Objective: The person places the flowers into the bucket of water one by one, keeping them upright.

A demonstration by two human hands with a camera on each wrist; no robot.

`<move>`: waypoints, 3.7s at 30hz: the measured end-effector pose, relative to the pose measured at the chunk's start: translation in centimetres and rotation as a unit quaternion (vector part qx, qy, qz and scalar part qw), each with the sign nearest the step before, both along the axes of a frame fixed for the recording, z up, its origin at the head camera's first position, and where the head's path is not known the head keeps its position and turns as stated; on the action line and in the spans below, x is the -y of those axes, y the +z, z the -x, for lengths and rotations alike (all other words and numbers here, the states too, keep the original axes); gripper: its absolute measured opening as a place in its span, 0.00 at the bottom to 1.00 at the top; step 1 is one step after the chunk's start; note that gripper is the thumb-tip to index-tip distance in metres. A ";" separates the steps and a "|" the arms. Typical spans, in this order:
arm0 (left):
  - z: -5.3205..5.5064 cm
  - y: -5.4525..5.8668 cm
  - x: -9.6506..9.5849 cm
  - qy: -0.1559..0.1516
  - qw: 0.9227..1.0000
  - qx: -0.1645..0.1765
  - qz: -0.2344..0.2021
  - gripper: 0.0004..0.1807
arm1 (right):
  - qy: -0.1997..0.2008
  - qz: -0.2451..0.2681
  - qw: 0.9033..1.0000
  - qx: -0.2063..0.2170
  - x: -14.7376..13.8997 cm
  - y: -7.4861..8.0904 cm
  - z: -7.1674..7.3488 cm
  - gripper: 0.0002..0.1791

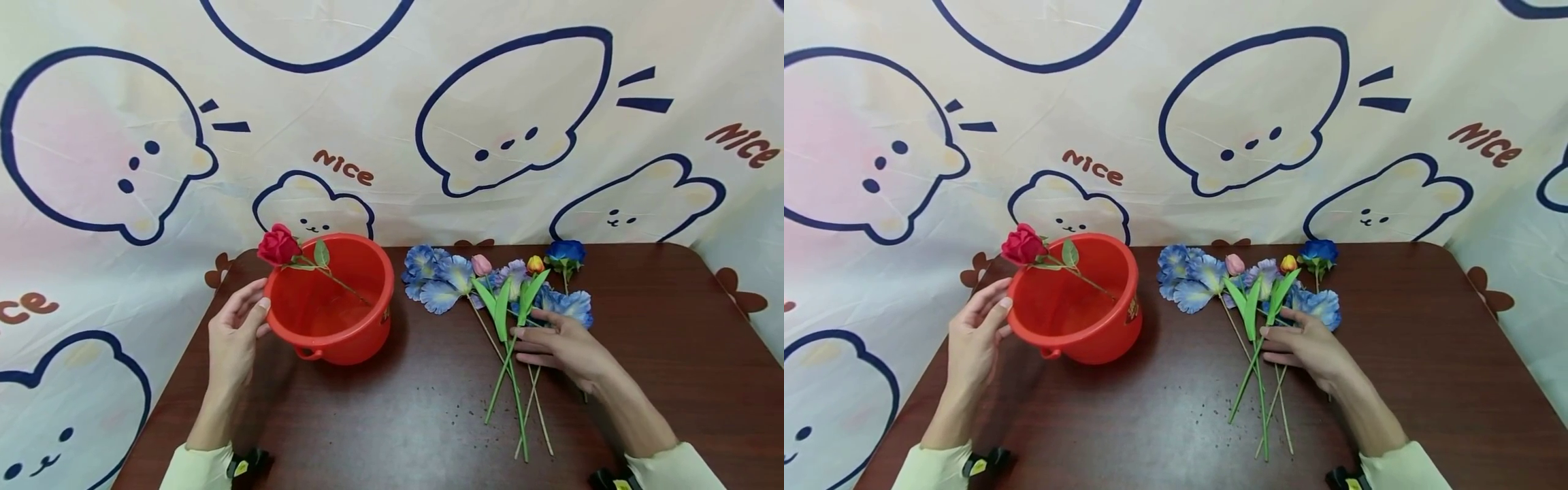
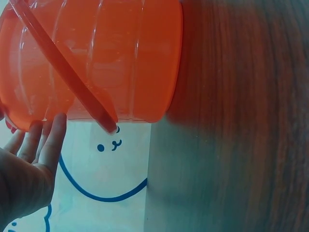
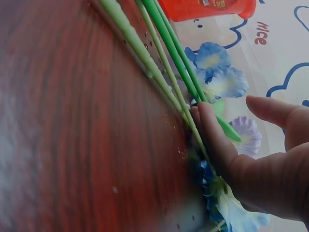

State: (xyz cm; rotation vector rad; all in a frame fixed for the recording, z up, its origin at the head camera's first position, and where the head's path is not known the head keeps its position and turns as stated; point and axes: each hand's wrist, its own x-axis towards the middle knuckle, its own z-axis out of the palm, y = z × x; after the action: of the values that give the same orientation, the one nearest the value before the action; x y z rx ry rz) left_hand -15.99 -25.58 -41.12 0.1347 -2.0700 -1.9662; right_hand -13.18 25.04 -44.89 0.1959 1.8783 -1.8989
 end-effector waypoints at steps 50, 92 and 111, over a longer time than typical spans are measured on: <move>-0.2 0.1 0.3 0.000 1.000 0.003 0.001 0.23 | -0.117 0.009 0.981 -0.155 0.8 2.3 -1.0 0.39; -0.2 0.2 0.1 -0.001 1.000 0.009 0.008 0.23 | -0.028 -0.049 0.950 -0.306 10.7 12.3 4.3 0.30; 0.0 0.2 0.0 -0.003 1.000 0.008 0.008 0.23 | 0.036 -0.050 0.935 -0.349 17.2 17.5 7.3 0.32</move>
State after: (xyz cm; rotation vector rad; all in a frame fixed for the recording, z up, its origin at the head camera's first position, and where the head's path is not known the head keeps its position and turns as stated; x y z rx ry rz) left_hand -15.98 -25.62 -40.93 0.1422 -2.0975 -1.9580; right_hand -20.50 7.82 -27.37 -0.5879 2.3776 -1.9748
